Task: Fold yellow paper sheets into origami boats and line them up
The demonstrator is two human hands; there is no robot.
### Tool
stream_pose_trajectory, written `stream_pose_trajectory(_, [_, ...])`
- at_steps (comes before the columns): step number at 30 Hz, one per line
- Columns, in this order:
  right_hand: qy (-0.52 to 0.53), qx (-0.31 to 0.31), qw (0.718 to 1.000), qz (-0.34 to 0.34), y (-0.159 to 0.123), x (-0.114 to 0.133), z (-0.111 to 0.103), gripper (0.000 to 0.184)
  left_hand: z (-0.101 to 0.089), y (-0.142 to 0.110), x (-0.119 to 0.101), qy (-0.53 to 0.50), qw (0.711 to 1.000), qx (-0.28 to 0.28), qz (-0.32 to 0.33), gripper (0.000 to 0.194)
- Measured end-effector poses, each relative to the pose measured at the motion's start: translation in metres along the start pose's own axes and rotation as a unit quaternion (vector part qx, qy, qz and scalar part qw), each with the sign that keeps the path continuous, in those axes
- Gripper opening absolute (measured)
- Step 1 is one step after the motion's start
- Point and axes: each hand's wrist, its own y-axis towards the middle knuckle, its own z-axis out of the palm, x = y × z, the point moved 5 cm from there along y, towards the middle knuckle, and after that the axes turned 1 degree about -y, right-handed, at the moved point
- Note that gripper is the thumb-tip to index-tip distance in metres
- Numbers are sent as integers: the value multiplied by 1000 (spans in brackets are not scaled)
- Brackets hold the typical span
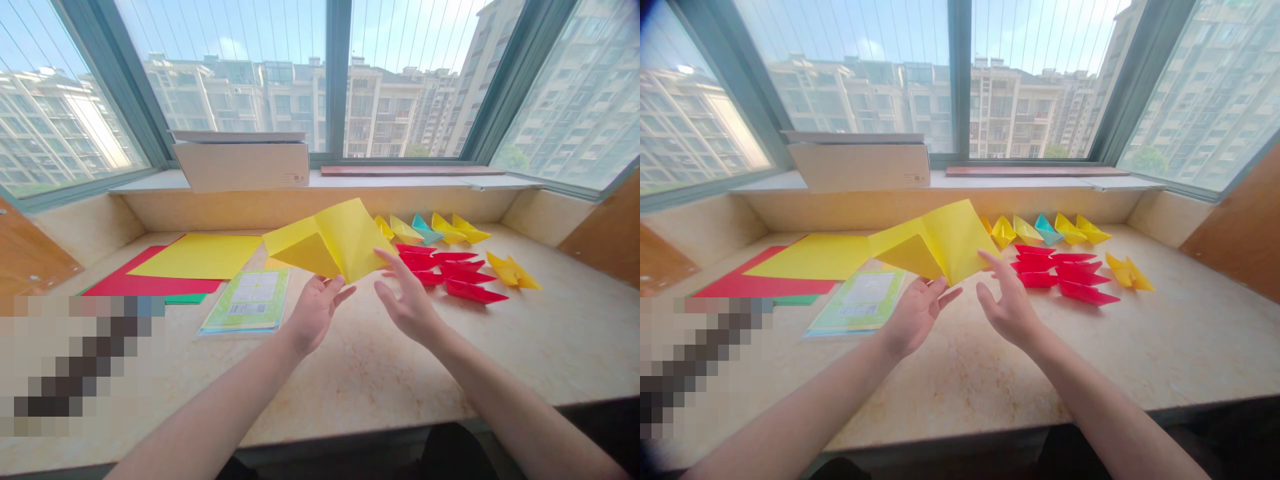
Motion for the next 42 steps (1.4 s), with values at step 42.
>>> stream_pose_trajectory(42, [155, -25, 986, -58, -15, 3, 22, 57, -11, 1, -5, 158, 980, -114, 33, 26])
